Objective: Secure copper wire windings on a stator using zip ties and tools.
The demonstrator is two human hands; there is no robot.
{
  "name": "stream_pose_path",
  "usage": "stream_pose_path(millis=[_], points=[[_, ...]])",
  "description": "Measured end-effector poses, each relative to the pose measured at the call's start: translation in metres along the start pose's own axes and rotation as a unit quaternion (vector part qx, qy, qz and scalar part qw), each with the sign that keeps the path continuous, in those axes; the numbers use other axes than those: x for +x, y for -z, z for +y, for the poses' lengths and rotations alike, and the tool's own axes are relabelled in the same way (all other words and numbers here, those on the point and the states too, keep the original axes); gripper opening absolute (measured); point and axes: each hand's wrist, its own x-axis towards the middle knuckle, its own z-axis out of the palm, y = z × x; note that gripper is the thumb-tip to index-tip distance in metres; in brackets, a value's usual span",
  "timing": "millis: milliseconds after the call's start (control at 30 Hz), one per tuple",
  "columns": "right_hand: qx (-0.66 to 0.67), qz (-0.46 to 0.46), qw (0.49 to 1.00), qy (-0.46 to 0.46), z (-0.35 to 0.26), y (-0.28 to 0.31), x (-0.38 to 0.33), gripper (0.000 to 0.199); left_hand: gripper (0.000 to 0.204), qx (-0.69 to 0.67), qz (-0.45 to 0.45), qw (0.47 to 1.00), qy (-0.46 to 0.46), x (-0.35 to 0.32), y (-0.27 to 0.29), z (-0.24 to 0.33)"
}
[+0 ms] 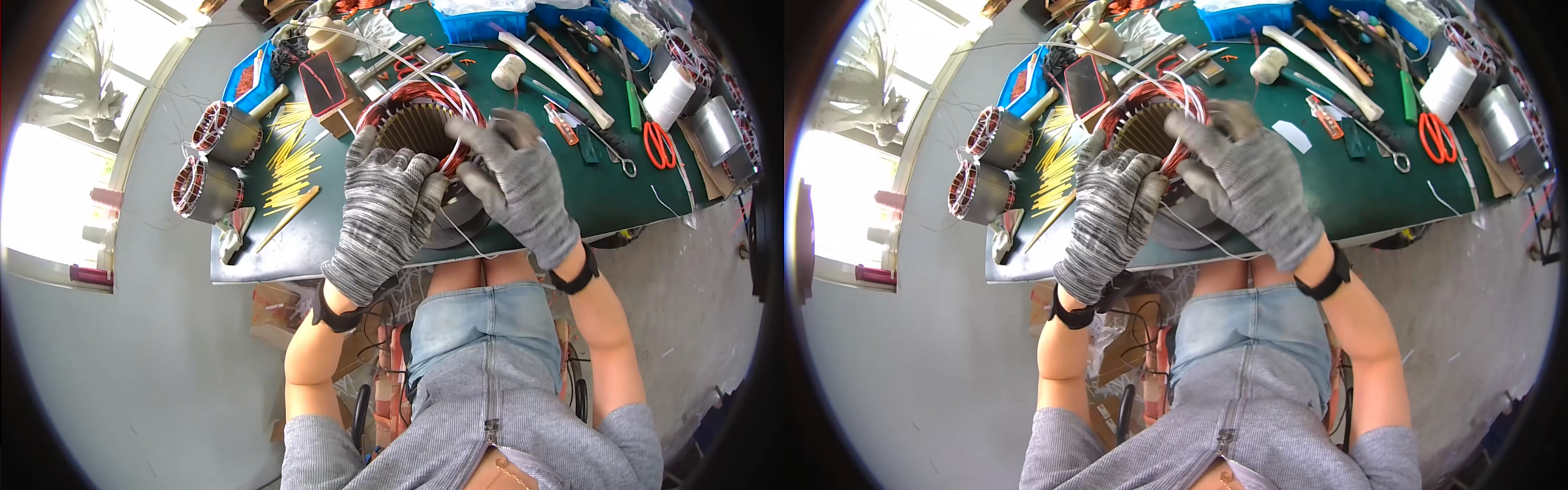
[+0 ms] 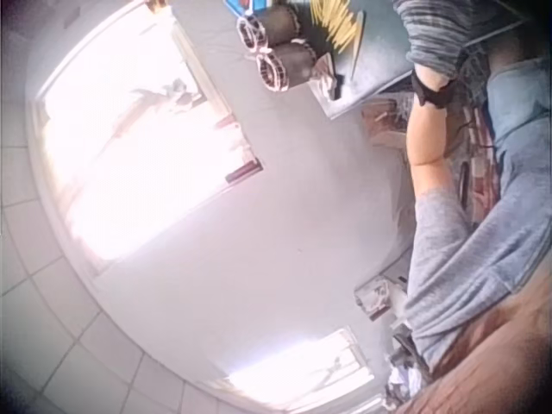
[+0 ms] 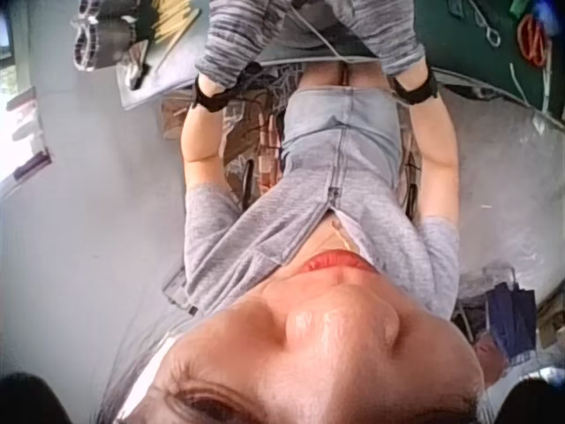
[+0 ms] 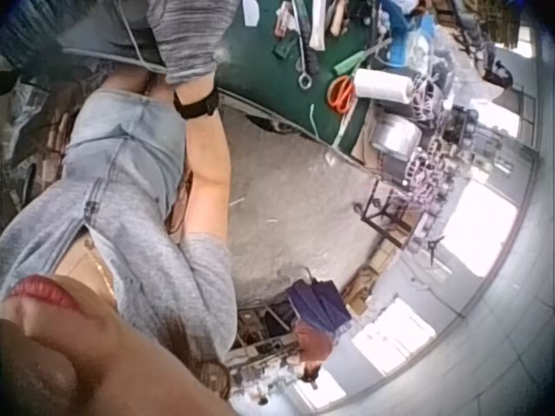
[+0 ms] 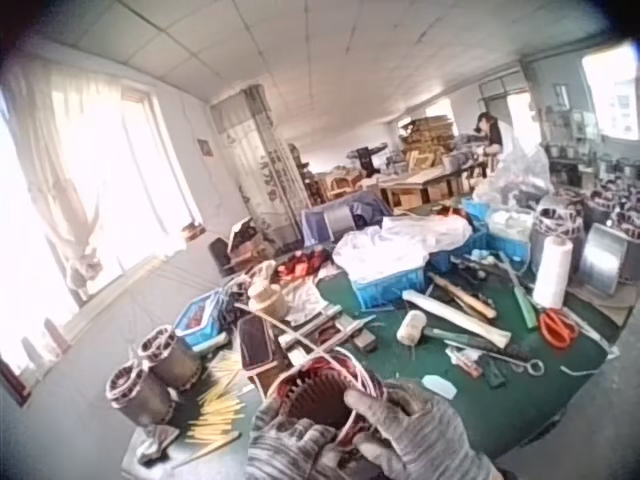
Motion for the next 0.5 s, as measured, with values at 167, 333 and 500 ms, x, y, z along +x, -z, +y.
stream_pose_path(millis=[167, 333, 500], points=[[-0.106, -0.027, 0.984, -0.140, -0.024, 0.021, -0.038, 0.055, 0.019, -0.016, -0.009, 0.998, -0.060, 0.007, 0.009, -0.008], [-0.027, -0.018, 0.996, -0.081, -0.034, 0.018, -0.054, 0.043, 0.022, -0.036, -0.039, 0.995, -0.090, 0.012, 0.012, -0.020], [0.082, 0.055, 0.985, -0.140, -0.038, 0.011, -0.057, 0.032, 0.024, -0.051, -0.035, 0.994, -0.095, 0.012, 0.012, -0.021]])
